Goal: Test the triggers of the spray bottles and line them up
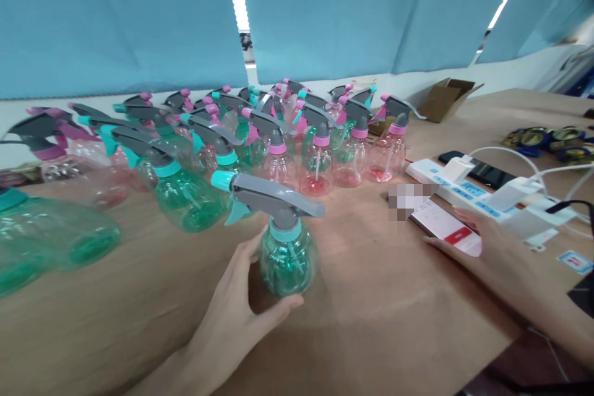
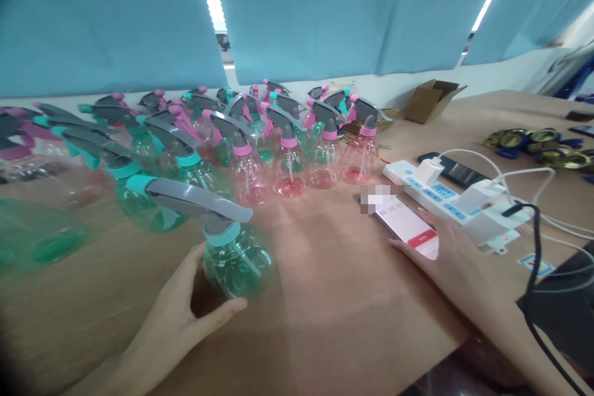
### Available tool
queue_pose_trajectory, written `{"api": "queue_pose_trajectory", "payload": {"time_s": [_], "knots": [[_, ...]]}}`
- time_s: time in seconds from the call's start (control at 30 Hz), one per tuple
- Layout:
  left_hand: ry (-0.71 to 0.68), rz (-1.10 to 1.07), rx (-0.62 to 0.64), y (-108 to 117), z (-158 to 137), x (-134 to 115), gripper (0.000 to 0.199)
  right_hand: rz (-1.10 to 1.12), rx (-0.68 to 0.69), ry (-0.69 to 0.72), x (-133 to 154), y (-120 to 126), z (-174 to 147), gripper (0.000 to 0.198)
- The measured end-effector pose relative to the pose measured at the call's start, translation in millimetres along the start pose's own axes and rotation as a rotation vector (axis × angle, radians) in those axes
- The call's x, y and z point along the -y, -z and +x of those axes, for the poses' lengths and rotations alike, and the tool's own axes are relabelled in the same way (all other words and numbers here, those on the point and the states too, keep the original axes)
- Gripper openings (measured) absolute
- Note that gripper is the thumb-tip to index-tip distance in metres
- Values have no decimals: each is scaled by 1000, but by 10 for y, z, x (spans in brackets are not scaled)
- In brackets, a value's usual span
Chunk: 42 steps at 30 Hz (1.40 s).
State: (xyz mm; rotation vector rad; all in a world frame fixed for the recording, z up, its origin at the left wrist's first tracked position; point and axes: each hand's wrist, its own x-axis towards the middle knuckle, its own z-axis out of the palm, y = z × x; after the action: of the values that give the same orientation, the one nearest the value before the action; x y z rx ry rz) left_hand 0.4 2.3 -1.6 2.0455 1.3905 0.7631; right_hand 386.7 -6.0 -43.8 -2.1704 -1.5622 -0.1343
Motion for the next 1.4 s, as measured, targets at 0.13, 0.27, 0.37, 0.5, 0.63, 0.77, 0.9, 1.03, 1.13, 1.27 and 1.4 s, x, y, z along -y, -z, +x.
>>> {"api": "queue_pose_trajectory", "payload": {"time_s": [0.13,0.27,0.37,0.5,0.63,0.77,0.9,1.03,1.13,1.27,1.4], "knots": [[9,1,8,6,-3,-9,74,-74,-50,203,-76,-27,-84,84],[10,5,7,9,-3,-7,75,-116,-173,422,-121,-45,-166,77],[6,3,5,9,-5,-6,74,-183,-157,480,-145,-51,-185,77],[3,1,0,8,-11,-8,74,-147,-223,493,-124,-45,-166,77],[19,-2,2,-1,-13,-8,75,-25,-177,425,127,42,-145,75],[12,-24,10,-27,0,-29,72,308,94,389,617,207,-111,54],[33,-67,17,-67,27,-59,73,595,402,527,1183,336,-2,66],[-21,-107,27,-92,58,-56,75,824,539,684,1721,405,152,94],[-84,-54,2,-91,73,-49,76,1057,671,621,2037,415,224,87],[-106,-44,-18,-85,75,-48,77,1326,779,662,2284,352,242,66],[-118,-67,-10,-80,58,-36,76,1355,795,678,2378,313,215,39]]}}
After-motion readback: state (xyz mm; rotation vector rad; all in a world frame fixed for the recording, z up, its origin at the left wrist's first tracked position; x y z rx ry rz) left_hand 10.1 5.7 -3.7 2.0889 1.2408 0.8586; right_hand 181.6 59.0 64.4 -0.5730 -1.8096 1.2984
